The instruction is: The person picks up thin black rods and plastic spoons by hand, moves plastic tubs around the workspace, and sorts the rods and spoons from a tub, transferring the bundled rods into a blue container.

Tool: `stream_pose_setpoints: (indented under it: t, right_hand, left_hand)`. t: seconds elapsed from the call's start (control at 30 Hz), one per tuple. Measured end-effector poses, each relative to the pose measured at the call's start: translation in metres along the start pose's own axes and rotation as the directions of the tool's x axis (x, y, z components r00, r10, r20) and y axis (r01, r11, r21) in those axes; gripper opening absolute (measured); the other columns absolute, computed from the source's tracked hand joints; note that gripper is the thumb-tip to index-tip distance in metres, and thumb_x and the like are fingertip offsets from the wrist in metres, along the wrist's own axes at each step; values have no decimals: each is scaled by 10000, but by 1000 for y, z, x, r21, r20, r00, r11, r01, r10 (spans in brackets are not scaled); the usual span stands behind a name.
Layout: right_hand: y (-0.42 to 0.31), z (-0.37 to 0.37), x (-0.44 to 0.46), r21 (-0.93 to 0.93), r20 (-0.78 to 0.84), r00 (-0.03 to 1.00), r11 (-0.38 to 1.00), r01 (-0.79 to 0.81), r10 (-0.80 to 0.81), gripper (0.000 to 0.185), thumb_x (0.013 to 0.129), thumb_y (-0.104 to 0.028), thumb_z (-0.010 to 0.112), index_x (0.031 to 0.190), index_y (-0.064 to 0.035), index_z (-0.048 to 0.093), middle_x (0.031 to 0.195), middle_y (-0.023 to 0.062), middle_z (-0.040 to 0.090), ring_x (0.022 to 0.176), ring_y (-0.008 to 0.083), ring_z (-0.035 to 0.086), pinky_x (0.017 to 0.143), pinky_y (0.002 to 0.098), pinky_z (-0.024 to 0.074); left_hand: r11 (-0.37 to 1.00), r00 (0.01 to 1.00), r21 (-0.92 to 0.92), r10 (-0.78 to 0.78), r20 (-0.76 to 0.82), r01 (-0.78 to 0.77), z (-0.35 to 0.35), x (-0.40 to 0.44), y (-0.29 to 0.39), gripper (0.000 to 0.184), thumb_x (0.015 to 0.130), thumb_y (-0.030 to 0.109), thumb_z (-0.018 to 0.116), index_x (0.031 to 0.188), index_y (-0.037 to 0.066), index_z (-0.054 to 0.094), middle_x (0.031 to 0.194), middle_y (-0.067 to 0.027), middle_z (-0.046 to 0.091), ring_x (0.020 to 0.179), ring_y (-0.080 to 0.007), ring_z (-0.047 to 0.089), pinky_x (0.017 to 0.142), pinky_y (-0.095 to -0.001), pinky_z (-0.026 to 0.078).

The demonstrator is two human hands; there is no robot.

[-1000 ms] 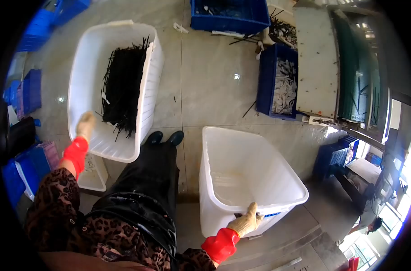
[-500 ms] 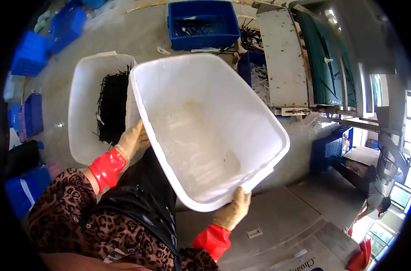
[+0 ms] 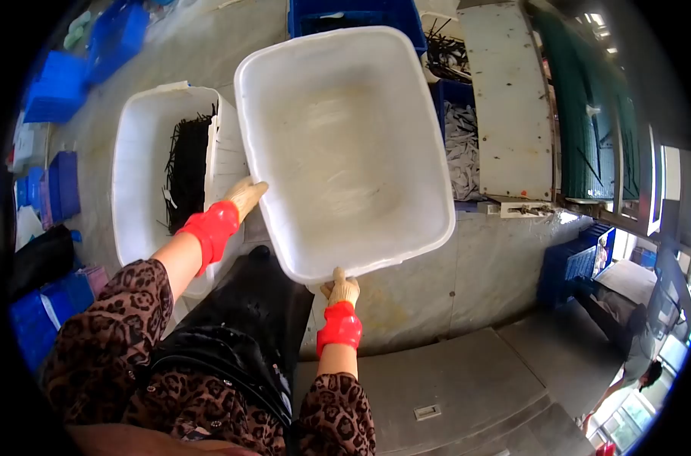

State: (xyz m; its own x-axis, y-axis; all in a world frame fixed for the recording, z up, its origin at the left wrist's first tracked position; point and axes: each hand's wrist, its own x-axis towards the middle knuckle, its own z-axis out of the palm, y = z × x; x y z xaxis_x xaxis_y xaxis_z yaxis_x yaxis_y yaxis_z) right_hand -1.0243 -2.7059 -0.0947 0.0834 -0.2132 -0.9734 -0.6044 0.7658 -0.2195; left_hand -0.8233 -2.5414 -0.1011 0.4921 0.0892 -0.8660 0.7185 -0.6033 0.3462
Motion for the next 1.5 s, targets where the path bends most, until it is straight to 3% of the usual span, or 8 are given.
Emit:
stream_pose_setpoints:
  t: [0.4,0.57,0.63,0.7,0.8,0.83,1.23,1.5]
  right_hand:
    - [-26,121,25,-29,-272,962,1000,4,-12,313,780,-193,476,986,37,425,865,184,512,678,283,549,558,377,469]
    - [-23,170,-30,-153,-374,926,982,-114,49,264,758,-224,493,745,40,498,673,143,517,603,211,523,436,306,401]
    - [-14,197,-45,-747,-257,957,655,-110,-132,176,719,-186,557,809,-54,482,711,136,563,644,255,577,548,398,452]
    - [-30,256,-117,-916,298,920,-346,201,-254,201,677,-171,585,838,-84,502,703,116,581,642,237,586,565,354,460]
    - [-8,315,-162,-806,339,933,-548,223,-119,170,694,-197,573,806,-75,534,707,111,587,628,226,582,588,331,462]
    - [33,297,-123,-977,195,956,39,209,-220,209,697,-245,543,760,-49,577,700,105,593,611,224,574,581,301,457]
    - [-95,589,-442,-840,411,905,341,422,-108,286,701,-248,480,734,22,569,580,79,531,461,159,494,435,252,401]
    - [-196,604,-466,-867,487,874,-121,483,0,373,691,-273,487,983,-54,561,720,111,597,636,213,587,597,306,453]
  left_hand:
    - [990,982,54,122,146,-131,-49,112,22,523,724,252,461,1152,-33,363,1099,-274,430,1031,-356,425,851,-352,342]
    - [830,931,-557,216,295,-17,-147,53,54,177,759,161,461,856,21,510,694,-46,512,636,-156,475,586,-279,390]
    - [759,934,-637,117,337,135,-209,23,78,78,763,143,473,699,99,479,587,19,420,526,-84,388,474,-247,335]
    - [788,894,-582,96,437,199,-279,27,52,72,766,127,497,696,125,482,523,38,412,494,-90,419,425,-224,324]
    - [824,936,-535,12,352,190,-405,-21,27,137,736,116,495,605,120,454,517,30,406,464,-102,406,413,-240,319]
    - [842,943,-495,-47,329,215,-447,-36,23,170,720,110,495,559,118,441,513,25,403,448,-108,399,407,-248,317]
    - [756,790,-652,-435,-432,60,-704,-253,-39,161,724,231,460,713,76,503,643,-59,505,551,-187,479,477,-296,385]
    - [980,763,-155,-197,-615,127,-635,-327,-37,168,744,237,424,743,79,481,696,-70,486,627,-217,470,499,-314,391]
